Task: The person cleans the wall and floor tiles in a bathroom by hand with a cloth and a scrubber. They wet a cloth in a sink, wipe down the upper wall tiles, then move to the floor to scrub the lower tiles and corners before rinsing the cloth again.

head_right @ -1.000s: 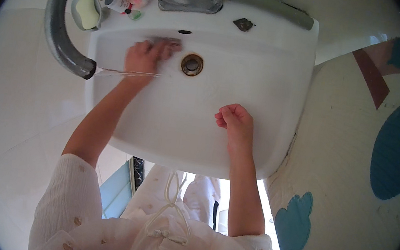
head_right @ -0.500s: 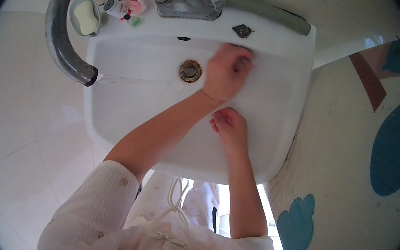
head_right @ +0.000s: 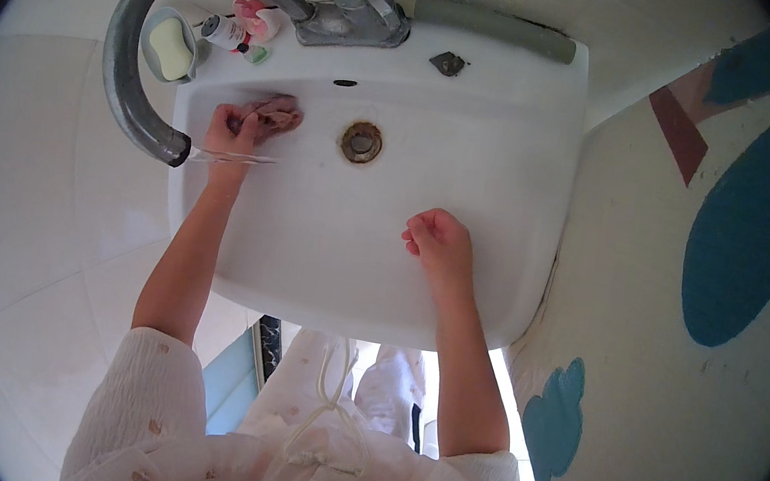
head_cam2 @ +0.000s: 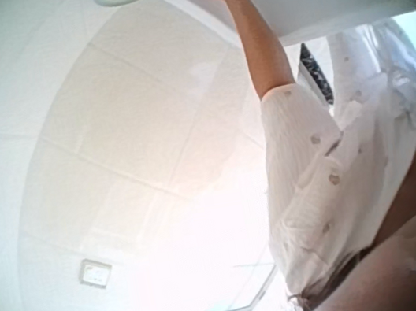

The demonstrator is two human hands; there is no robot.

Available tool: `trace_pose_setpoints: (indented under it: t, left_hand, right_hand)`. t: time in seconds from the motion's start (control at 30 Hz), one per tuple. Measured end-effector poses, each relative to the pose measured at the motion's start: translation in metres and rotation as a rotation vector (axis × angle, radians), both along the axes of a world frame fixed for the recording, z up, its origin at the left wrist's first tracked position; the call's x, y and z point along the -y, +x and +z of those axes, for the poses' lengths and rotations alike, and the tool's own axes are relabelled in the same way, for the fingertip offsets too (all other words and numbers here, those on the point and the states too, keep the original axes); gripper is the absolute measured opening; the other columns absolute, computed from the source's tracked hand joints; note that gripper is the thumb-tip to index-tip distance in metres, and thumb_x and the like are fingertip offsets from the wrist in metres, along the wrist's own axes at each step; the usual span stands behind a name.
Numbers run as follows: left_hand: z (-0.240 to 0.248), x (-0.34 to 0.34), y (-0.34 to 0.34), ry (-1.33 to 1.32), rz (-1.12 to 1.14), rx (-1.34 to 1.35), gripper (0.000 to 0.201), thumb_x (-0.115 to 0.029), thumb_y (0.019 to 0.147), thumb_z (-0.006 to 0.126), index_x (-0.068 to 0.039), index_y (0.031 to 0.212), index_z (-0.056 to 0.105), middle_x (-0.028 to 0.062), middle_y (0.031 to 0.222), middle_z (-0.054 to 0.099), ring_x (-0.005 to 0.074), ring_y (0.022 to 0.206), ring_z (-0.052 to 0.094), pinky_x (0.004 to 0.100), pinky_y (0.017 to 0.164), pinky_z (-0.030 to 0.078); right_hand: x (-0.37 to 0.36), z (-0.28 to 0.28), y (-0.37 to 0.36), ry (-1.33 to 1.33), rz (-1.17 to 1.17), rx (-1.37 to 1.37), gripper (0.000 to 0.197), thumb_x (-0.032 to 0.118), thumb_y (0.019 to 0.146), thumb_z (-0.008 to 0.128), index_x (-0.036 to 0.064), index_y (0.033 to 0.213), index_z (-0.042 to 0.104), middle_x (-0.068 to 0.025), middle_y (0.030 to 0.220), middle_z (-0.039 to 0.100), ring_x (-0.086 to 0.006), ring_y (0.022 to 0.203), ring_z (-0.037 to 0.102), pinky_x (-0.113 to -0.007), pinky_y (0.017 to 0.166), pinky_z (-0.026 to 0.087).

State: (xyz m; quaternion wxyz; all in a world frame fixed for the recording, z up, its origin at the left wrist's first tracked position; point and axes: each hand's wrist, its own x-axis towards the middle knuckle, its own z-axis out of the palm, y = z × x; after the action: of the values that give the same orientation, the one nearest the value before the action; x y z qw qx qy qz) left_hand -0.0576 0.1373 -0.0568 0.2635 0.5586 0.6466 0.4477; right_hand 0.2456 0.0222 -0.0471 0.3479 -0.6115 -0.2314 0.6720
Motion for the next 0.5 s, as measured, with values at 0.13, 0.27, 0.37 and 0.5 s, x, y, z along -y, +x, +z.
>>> trace_pose_setpoints:
  t: [0.13,0.27,0.37,0.5]
  left_hand:
    - [-0.02,0.009,0.007,-0.3,-0.189,0.097,0.013,-0.001,0.072,0.068,-0.007,0.073,0.057,-0.0024,0.069,0.054,0.0085,0.066,0.048,0.024,0.06,0.042]
    - [-0.015,0.012,0.098,-0.25,-0.272,-0.279,0.012,-0.007,0.074,0.071,-0.008,0.073,0.058,-0.0004,0.069,0.058,0.0128,0.068,0.056,0.0305,0.064,0.048]
    - [-0.013,-0.007,0.101,-0.207,-0.14,0.122,0.009,-0.008,0.075,0.069,-0.007,0.075,0.059,0.0029,0.071,0.061,0.0162,0.068,0.059,0.0327,0.065,0.049]
    - [-0.041,-0.017,0.14,-0.145,-0.23,-0.007,0.007,-0.012,0.078,0.063,-0.01,0.084,0.067,0.0075,0.078,0.065,0.0264,0.081,0.061,0.0373,0.084,0.045]
  right_hand:
    - [-0.008,0.004,-0.005,0.002,0.065,0.068,0.012,0.011,0.088,0.058,-0.0002,0.085,0.06,-0.0054,0.074,0.062,-0.0102,0.064,0.057,-0.024,0.061,0.048]
    - [-0.006,0.003,0.0,-0.057,0.026,0.071,0.012,0.01,0.088,0.058,-0.0006,0.085,0.06,-0.0061,0.074,0.062,-0.0109,0.064,0.056,-0.024,0.061,0.048]
    - [-0.006,0.006,0.002,-0.051,-0.056,0.038,0.012,0.01,0.089,0.058,-0.0007,0.085,0.06,-0.0062,0.075,0.063,-0.0117,0.064,0.056,-0.026,0.062,0.048]
    - [-0.004,0.012,0.006,0.037,-0.081,0.101,0.011,0.009,0.089,0.058,-0.0011,0.086,0.06,-0.0066,0.075,0.063,-0.0131,0.066,0.058,-0.026,0.063,0.049]
